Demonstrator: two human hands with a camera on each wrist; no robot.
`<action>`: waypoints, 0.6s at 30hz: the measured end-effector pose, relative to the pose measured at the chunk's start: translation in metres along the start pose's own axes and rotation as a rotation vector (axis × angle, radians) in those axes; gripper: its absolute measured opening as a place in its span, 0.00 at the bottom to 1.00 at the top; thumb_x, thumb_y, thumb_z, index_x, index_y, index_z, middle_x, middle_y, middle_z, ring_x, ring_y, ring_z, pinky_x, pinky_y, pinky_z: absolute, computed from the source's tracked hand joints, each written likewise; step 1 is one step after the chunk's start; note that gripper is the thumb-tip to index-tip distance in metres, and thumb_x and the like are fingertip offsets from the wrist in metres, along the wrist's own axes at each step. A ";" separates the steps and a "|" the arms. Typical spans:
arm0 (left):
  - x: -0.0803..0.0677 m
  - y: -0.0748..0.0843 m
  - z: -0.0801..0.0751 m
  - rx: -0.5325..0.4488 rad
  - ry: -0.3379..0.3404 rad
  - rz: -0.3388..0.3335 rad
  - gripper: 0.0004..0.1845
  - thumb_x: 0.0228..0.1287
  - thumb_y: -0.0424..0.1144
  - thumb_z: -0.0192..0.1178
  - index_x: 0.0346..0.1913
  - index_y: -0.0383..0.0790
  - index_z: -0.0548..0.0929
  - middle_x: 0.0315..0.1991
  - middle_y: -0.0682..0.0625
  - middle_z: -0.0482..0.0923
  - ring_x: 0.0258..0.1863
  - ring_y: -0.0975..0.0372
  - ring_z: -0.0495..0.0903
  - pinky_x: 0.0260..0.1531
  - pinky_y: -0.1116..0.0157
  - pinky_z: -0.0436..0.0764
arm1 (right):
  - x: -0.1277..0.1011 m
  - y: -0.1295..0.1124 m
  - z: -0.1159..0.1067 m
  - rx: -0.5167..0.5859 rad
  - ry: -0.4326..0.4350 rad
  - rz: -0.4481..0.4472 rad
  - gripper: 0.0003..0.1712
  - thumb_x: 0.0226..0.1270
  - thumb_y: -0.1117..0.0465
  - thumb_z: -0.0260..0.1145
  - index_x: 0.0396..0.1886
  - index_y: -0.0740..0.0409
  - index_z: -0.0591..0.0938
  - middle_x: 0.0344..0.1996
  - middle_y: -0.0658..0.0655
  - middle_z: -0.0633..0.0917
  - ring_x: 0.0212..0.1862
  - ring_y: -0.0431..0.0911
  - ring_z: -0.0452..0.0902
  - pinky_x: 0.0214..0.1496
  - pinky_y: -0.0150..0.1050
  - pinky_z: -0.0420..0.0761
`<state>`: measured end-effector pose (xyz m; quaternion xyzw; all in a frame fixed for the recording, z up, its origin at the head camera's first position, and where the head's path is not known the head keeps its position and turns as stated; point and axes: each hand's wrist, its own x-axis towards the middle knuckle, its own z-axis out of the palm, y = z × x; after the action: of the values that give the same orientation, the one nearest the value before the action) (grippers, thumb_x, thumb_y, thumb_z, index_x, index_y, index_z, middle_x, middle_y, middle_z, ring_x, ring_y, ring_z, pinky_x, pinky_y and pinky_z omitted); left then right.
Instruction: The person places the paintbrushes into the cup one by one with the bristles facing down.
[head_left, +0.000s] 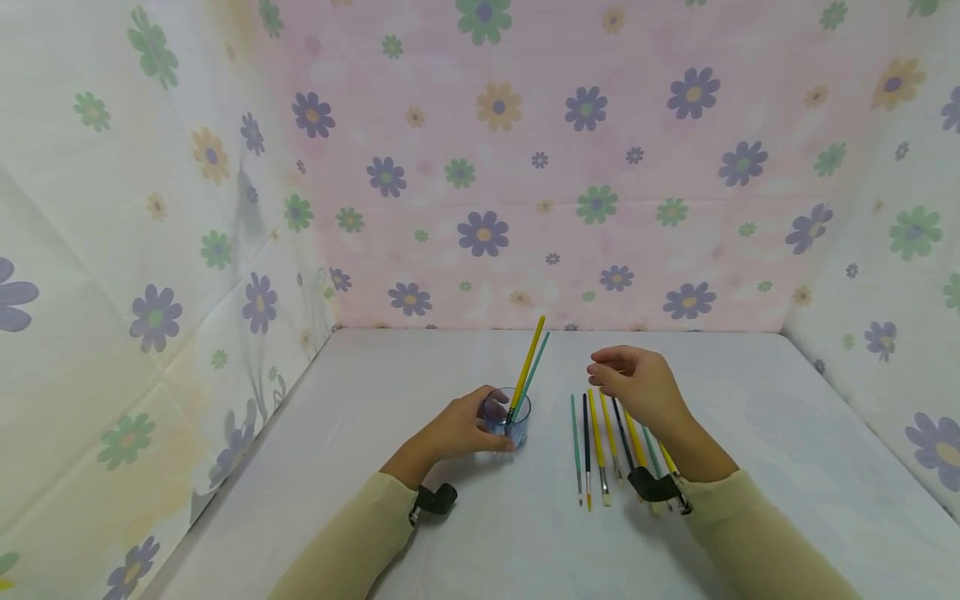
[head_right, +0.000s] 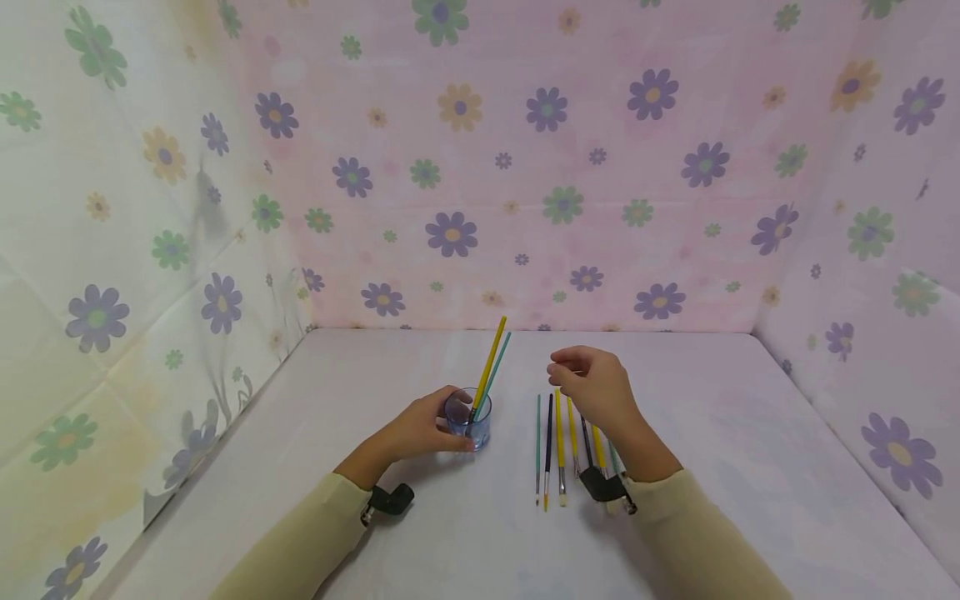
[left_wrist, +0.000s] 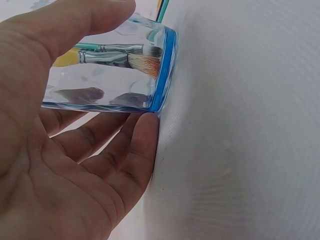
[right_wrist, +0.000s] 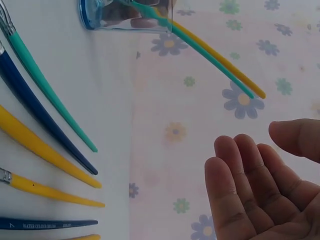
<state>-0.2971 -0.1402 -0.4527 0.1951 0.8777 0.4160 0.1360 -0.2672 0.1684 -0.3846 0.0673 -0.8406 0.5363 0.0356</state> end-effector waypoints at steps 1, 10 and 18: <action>0.000 0.000 0.000 0.001 0.000 -0.001 0.38 0.52 0.52 0.81 0.64 0.54 0.74 0.52 0.57 0.82 0.53 0.59 0.81 0.58 0.54 0.83 | 0.000 0.001 -0.002 -0.004 -0.001 0.005 0.18 0.78 0.56 0.64 0.60 0.60 0.81 0.54 0.62 0.88 0.53 0.55 0.88 0.51 0.42 0.88; 0.000 0.002 0.000 0.002 0.002 -0.010 0.38 0.51 0.52 0.81 0.64 0.56 0.74 0.52 0.58 0.82 0.52 0.60 0.81 0.57 0.53 0.84 | 0.001 0.007 -0.021 -0.013 -0.089 0.078 0.22 0.76 0.54 0.65 0.61 0.63 0.80 0.57 0.65 0.85 0.54 0.55 0.87 0.54 0.44 0.87; -0.001 0.002 0.000 0.012 0.007 -0.017 0.37 0.52 0.52 0.81 0.64 0.56 0.74 0.51 0.58 0.82 0.52 0.59 0.81 0.57 0.53 0.84 | 0.005 0.021 -0.041 -0.008 -0.105 0.163 0.28 0.75 0.50 0.66 0.65 0.64 0.78 0.62 0.67 0.82 0.54 0.50 0.87 0.55 0.43 0.87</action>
<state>-0.2956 -0.1390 -0.4508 0.1869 0.8823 0.4103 0.1351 -0.2761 0.2142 -0.3854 0.0265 -0.8461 0.5298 -0.0521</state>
